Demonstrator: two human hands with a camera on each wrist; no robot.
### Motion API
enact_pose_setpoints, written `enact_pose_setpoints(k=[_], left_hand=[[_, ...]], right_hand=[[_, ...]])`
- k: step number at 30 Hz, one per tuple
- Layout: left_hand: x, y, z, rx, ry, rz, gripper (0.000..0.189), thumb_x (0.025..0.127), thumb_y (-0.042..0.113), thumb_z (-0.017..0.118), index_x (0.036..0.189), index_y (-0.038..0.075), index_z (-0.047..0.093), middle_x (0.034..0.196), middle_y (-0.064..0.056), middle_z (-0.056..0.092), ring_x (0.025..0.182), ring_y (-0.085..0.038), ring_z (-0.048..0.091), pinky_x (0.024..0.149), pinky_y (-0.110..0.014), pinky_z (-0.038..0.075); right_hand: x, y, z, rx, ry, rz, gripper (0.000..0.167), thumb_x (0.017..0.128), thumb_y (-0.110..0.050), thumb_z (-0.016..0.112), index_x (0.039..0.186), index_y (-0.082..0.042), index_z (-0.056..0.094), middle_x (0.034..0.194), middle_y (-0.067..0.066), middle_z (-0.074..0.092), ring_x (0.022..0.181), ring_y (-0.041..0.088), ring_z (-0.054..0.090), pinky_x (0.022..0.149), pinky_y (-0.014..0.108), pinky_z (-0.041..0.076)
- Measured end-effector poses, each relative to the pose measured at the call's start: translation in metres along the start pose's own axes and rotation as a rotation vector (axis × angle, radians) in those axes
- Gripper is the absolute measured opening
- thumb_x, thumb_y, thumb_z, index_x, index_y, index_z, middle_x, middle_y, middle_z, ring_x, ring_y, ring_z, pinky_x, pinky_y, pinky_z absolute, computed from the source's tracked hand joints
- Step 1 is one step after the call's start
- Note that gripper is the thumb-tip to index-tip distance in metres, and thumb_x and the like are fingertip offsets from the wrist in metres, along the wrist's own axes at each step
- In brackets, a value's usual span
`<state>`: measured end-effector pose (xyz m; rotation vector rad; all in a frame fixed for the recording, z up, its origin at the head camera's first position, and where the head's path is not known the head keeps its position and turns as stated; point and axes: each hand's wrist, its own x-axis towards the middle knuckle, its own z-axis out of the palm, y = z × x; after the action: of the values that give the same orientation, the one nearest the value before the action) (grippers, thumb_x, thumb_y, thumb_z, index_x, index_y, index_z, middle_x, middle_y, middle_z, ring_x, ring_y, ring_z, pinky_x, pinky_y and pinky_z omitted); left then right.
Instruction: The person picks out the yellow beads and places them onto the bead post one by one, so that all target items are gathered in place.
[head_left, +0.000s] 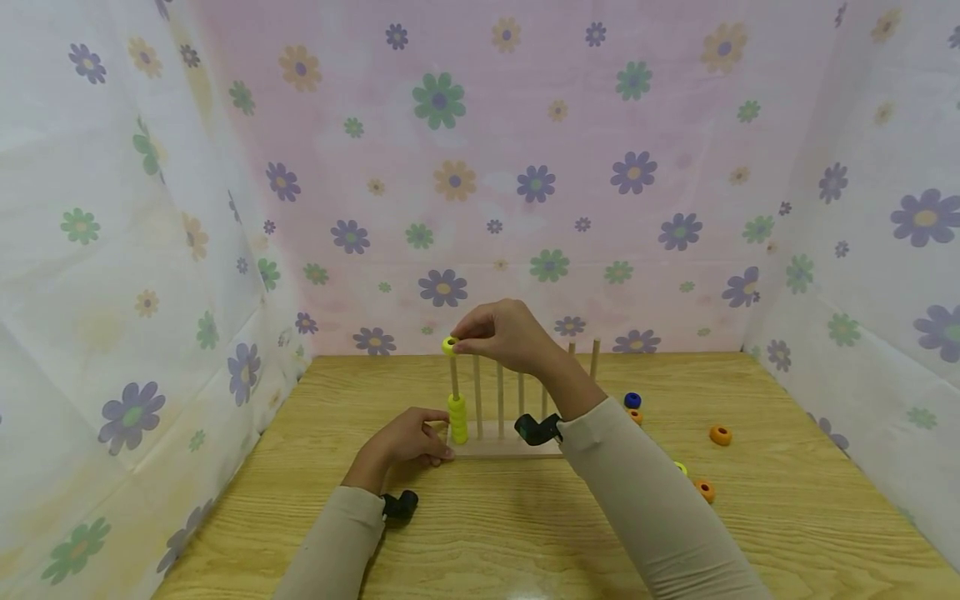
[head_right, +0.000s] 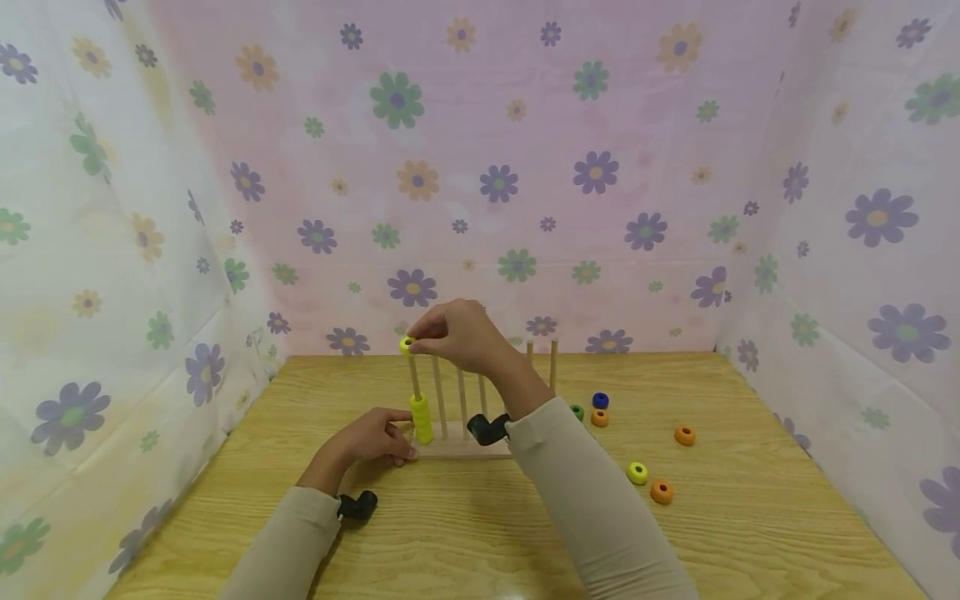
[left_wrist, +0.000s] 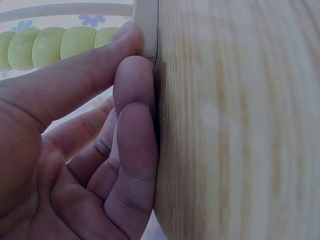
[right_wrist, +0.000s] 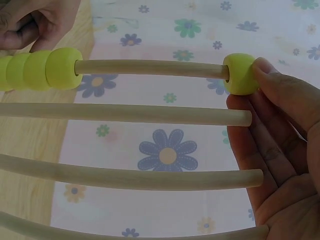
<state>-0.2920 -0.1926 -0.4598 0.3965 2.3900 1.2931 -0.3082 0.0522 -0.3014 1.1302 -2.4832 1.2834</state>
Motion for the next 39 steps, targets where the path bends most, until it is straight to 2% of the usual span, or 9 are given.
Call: enact_pose_setpoints(k=[12,21,29,39], left_hand=[[0.0001,0.0003,-0.0004,0.000,-0.004,-0.006,0.073,0.089,0.012,0.083,0.153,0.003,0.049,0.081,-0.006,0.076,0.069,-0.017,0.071,0.070,-0.033,0.062],[-0.0009,0.0007,0.0002,0.002,0.003,-0.010,0.075,0.089,0.014,0.084,0.154,0.004,0.049,0.080,-0.006,0.076,0.069,-0.017,0.071,0.069,-0.034,0.062],[-0.0002,0.0003,0.0004,-0.001,0.003,-0.016,0.072,0.089,0.014,0.083,0.153,0.005,0.051,0.082,-0.006,0.076,0.070,-0.018,0.071,0.070,-0.034,0.062],[0.0008,0.0002,0.0001,0.004,0.006,-0.009,0.072,0.089,0.011,0.083,0.153,0.004,0.050,0.081,-0.006,0.076,0.069,-0.018,0.072,0.070,-0.034,0.063]], right_hand=[[-0.0006,0.0006,0.0006,-0.039,-0.005,-0.018,0.007,0.094,-0.020,0.080,0.099,-0.016,0.083,0.100,-0.006,0.078,0.087,0.006,0.074,0.079,0.027,0.062],[-0.0012,0.0002,0.0004,-0.056,-0.007,0.001,0.007,0.095,-0.021,0.078,0.099,-0.018,0.083,0.101,-0.007,0.078,0.087,0.005,0.073,0.079,0.027,0.062],[-0.0022,0.0018,0.0002,-0.039,-0.011,-0.023,0.007,0.096,-0.021,0.078,0.100,-0.018,0.082,0.100,-0.006,0.078,0.087,0.006,0.074,0.079,0.028,0.062],[-0.0076,0.0012,-0.0026,-0.109,0.048,-0.066,0.011,0.094,-0.022,0.080,0.105,-0.019,0.081,0.101,-0.007,0.076,0.088,0.005,0.072,0.081,0.026,0.061]])
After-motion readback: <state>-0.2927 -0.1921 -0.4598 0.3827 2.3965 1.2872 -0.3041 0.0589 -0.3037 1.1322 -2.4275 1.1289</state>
